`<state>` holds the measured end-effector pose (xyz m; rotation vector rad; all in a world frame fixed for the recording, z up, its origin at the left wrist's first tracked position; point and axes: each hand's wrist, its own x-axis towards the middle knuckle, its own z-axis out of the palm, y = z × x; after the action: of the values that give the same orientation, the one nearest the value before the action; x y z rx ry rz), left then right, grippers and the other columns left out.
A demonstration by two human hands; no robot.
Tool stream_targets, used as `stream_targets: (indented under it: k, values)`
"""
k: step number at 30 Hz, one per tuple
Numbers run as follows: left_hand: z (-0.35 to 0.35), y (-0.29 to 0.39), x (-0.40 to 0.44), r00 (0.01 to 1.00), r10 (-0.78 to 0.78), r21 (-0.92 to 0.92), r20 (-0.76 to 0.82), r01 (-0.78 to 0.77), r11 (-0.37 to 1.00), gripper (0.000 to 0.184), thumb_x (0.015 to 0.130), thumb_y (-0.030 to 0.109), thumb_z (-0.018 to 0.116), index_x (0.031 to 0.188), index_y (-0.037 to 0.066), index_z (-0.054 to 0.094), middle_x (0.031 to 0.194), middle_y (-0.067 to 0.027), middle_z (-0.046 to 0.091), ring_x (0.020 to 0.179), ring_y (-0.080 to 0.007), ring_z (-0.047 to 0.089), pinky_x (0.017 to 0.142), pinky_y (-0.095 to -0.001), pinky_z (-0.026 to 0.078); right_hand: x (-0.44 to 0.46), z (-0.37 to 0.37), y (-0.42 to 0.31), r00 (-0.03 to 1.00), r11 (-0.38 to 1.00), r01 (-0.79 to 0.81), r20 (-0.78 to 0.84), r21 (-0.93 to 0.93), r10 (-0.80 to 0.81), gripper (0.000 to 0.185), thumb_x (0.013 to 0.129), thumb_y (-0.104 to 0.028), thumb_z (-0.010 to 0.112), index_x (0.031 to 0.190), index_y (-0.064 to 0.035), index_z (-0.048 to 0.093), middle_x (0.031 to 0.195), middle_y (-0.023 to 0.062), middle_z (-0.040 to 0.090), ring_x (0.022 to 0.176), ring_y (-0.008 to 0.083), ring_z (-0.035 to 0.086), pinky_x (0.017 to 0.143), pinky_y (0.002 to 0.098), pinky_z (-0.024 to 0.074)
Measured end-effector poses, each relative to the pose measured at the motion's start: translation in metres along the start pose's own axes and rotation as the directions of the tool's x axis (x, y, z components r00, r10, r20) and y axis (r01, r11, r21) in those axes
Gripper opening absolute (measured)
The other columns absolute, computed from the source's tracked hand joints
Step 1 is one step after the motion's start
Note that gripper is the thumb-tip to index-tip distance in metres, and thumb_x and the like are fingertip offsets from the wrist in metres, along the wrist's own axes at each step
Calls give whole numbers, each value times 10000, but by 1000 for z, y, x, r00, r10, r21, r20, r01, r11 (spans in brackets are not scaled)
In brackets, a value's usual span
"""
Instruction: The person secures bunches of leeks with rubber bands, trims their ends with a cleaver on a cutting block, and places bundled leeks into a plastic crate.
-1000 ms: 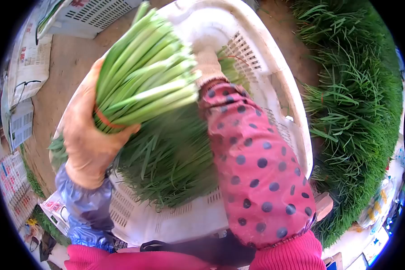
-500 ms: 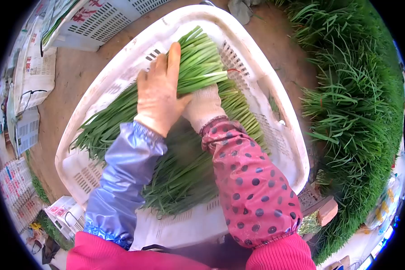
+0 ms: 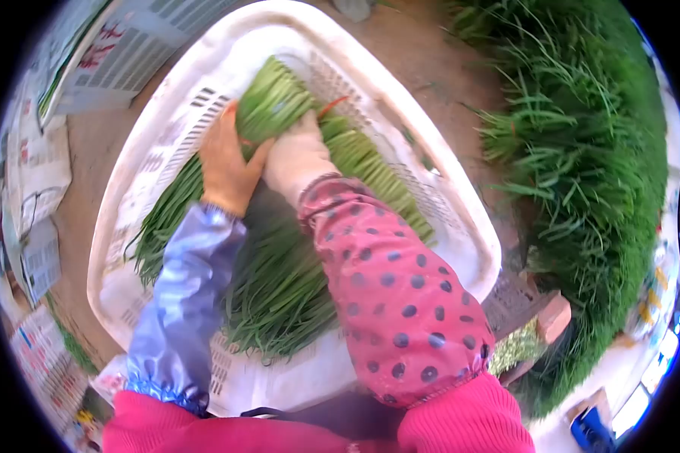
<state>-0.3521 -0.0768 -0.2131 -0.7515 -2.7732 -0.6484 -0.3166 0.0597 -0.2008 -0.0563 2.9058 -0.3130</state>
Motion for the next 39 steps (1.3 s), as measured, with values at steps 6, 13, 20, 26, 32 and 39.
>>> stream_targets:
  k: [6,13,20,26,32,39]
  values:
    - [3,-26,-3,988,72,-144,135,-52,988,786,852,153,749,1514,-8,358,1439,-250,520,1317,-378,517,1097,-399,404,2,21,-2,999,983,-34,4,182,34,511,875,-435,649,1250,-90,688,1320,116,642,1340,302,460,1184,444,171]
    - [22,-72,26,840,-58,-127,540,150,981,745,913,251,723,1532,40,366,1370,-217,592,1256,-338,563,1064,-385,418,4,-5,3,988,1000,21,150,-8,-20,545,899,-593,575,1125,-137,768,1167,87,712,1212,283,545,1101,459,242]
    - [40,-61,-3,986,46,9,162,-48,999,695,922,179,668,1529,76,346,1312,-272,589,1200,-440,560,1014,-477,438,-1,11,26,961,973,230,-159,-3,-227,182,786,-334,658,833,-199,772,927,1,698,1034,238,608,1058,462,352]
    - [47,-60,8,825,-322,96,465,314,944,740,977,316,593,1586,182,195,1245,-180,660,1120,-389,629,935,-487,472,-55,-13,23,890,993,-90,-453,-77,46,287,843,-242,589,1079,-128,705,1199,82,626,1201,296,522,1008,510,372]
    - [151,-213,1,982,172,630,82,-185,754,708,1001,563,412,1593,208,256,1507,-141,471,1192,-355,588,911,-475,496,37,41,29,948,947,-311,-51,85,315,380,910,-282,569,1232,-105,669,1287,144,617,1288,342,509,1054,562,361]
    - [111,-121,28,960,256,477,115,-279,834,835,964,743,289,1594,196,262,1487,-115,498,1148,-301,614,846,-469,520,-268,-189,32,899,939,-270,-293,213,325,128,782,-203,674,843,-119,749,900,77,739,850,290,706,717,459,532]
